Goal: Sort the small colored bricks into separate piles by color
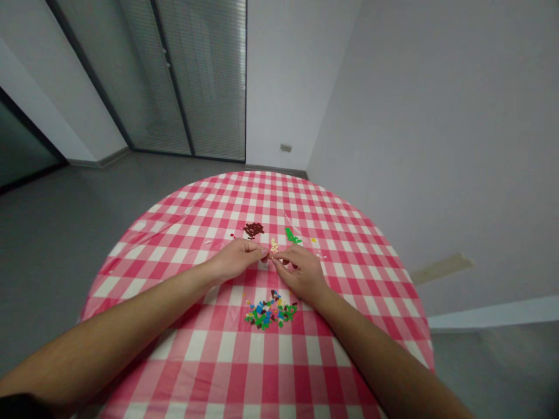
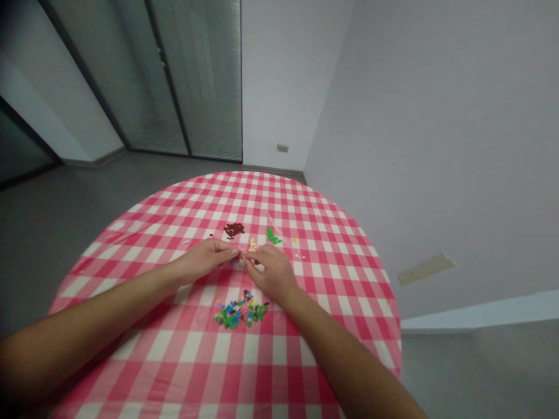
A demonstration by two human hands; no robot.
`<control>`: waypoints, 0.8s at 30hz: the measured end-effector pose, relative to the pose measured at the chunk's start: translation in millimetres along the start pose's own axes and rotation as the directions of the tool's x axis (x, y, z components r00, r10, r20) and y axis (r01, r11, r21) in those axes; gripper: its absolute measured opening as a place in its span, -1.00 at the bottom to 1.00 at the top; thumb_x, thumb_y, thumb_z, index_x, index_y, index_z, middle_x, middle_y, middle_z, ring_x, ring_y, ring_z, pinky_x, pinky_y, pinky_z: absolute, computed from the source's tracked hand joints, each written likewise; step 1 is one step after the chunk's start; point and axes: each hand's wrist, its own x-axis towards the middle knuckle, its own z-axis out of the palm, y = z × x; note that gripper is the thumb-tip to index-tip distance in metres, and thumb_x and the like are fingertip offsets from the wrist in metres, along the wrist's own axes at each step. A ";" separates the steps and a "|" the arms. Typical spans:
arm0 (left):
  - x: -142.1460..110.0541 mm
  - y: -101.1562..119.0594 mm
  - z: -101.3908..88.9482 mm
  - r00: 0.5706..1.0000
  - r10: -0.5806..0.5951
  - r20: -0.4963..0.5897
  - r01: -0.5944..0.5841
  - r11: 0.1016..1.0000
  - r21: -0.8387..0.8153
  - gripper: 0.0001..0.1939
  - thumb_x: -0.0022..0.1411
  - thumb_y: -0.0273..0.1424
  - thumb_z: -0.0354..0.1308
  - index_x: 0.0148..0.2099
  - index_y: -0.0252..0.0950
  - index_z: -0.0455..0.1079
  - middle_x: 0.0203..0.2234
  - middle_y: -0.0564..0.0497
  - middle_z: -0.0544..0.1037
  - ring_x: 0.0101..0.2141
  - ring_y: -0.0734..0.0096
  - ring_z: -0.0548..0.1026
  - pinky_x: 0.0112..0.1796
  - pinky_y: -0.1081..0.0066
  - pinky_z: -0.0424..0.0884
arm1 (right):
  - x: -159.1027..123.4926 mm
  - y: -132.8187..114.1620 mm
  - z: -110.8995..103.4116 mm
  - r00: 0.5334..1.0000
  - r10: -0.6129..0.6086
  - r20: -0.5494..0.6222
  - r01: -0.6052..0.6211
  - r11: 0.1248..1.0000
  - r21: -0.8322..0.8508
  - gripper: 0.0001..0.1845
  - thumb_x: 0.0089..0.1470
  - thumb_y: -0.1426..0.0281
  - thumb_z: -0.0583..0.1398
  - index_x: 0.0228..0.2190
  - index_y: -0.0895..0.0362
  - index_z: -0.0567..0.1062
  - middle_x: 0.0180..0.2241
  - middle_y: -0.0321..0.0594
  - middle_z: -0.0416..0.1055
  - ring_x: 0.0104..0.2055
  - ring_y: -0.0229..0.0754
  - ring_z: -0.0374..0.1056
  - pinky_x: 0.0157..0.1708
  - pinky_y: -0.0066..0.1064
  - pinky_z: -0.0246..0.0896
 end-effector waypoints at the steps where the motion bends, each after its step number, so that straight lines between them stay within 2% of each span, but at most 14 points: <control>1: -0.4 0.9 -1.4 1.000 0.003 -0.004 -0.003 1.000 0.020 -0.67 0.31 -0.25 0.05 -0.38 -0.29 0.53 -0.41 0.00 0.61 -0.32 0.35 0.49 -0.24 0.38 0.37 | 0.0 1.5 -0.3 1.000 0.011 0.002 -0.011 1.000 0.001 -0.86 0.16 0.41 0.20 -0.36 0.10 0.59 -0.45 -0.20 0.54 -0.39 -0.19 0.40 -0.35 -0.34 0.31; 4: -3.9 4.7 -10.4 0.999 0.018 0.028 -0.022 0.990 0.137 -0.75 0.25 -0.29 0.11 -0.38 -0.27 0.54 -0.41 0.02 0.62 -0.33 0.35 0.51 -0.26 0.41 0.37 | -0.6 11.3 -0.8 0.993 0.103 0.062 -0.101 0.994 -0.032 -0.89 0.11 0.44 0.23 -0.38 0.10 0.60 -0.45 -0.21 0.53 -0.41 -0.21 0.39 -0.36 -0.38 0.29; 6: -7.7 8.2 -18.6 0.990 0.027 0.136 -0.061 0.966 0.251 -0.83 0.19 -0.35 0.16 -0.35 -0.25 0.56 -0.40 0.04 0.63 -0.35 0.38 0.52 -0.29 0.44 0.36 | -1.5 20.0 -0.5 0.971 0.194 0.142 -0.181 0.978 -0.101 -0.89 0.07 0.46 0.24 -0.40 0.09 0.61 -0.45 -0.22 0.53 -0.41 -0.21 0.39 -0.37 -0.39 0.27; 9: -13.4 11.8 -27.2 0.935 0.025 0.355 -0.169 0.910 0.379 -0.86 0.10 -0.47 0.19 -0.34 -0.23 0.59 -0.45 0.08 0.62 -0.44 0.46 0.49 -0.39 0.52 0.30 | -1.7 28.5 0.4 0.918 0.315 0.242 -0.274 0.943 -0.187 -0.87 0.04 0.48 0.25 -0.44 0.09 0.63 -0.48 -0.24 0.52 -0.43 -0.21 0.38 -0.39 -0.40 0.23; 12: -16.5 10.3 -27.3 0.882 0.000 0.472 -0.228 0.876 0.426 -0.82 0.00 -0.56 0.22 -0.35 -0.21 0.59 -0.49 0.11 0.60 -0.49 0.48 0.47 -0.44 0.53 0.27 | 0.6 28.0 0.7 0.876 0.397 0.272 -0.353 0.914 -0.199 -0.86 0.02 0.49 0.24 -0.43 0.09 0.64 -0.47 -0.24 0.55 -0.43 -0.20 0.40 -0.40 -0.40 0.22; 14: -16.9 7.1 -24.5 0.868 -0.019 0.496 -0.242 0.857 0.455 -0.79 -0.05 -0.60 0.22 -0.38 -0.22 0.57 -0.51 0.11 0.58 -0.50 0.46 0.47 -0.44 0.53 0.27 | 2.6 25.3 0.4 0.859 0.423 0.290 -0.376 0.904 -0.206 -0.84 0.02 0.48 0.24 -0.41 0.09 0.65 -0.43 -0.23 0.58 -0.40 -0.17 0.43 -0.37 -0.39 0.24; 18: -16.0 0.9 -20.2 0.868 -0.010 0.496 -0.259 0.843 0.471 -0.78 -0.09 -0.65 0.18 -0.46 -0.23 0.53 -0.58 0.13 0.53 -0.55 0.49 0.41 -0.48 0.52 0.23 | 3.0 23.9 -0.7 0.838 0.440 0.323 -0.393 0.897 -0.202 -0.81 0.01 0.49 0.23 -0.36 0.08 0.66 -0.37 -0.22 0.61 -0.36 -0.14 0.47 -0.33 -0.37 0.28; 21: -15.5 -1.2 -19.9 0.872 -0.023 0.489 -0.239 0.851 0.467 -0.79 -0.10 -0.65 0.16 -0.48 -0.24 0.50 -0.60 0.15 0.50 -0.57 0.49 0.39 -0.49 0.52 0.20 | 0.0 27.1 -1.7 0.856 0.422 0.299 -0.388 0.906 -0.169 -0.74 0.01 0.52 0.20 -0.30 0.09 0.66 -0.31 -0.20 0.61 -0.32 -0.14 0.48 -0.30 -0.36 0.32; 24: -15.5 -1.2 -20.3 0.870 -0.033 0.492 -0.234 0.850 0.471 -0.81 -0.09 -0.64 0.15 -0.49 -0.25 0.48 -0.60 0.14 0.49 -0.57 0.50 0.37 -0.51 0.51 0.18 | -2.5 29.5 -3.0 0.888 0.353 0.294 -0.318 0.934 -0.160 -0.71 0.01 0.55 0.18 -0.28 0.08 0.65 -0.30 -0.20 0.61 -0.31 -0.15 0.48 -0.26 -0.34 0.34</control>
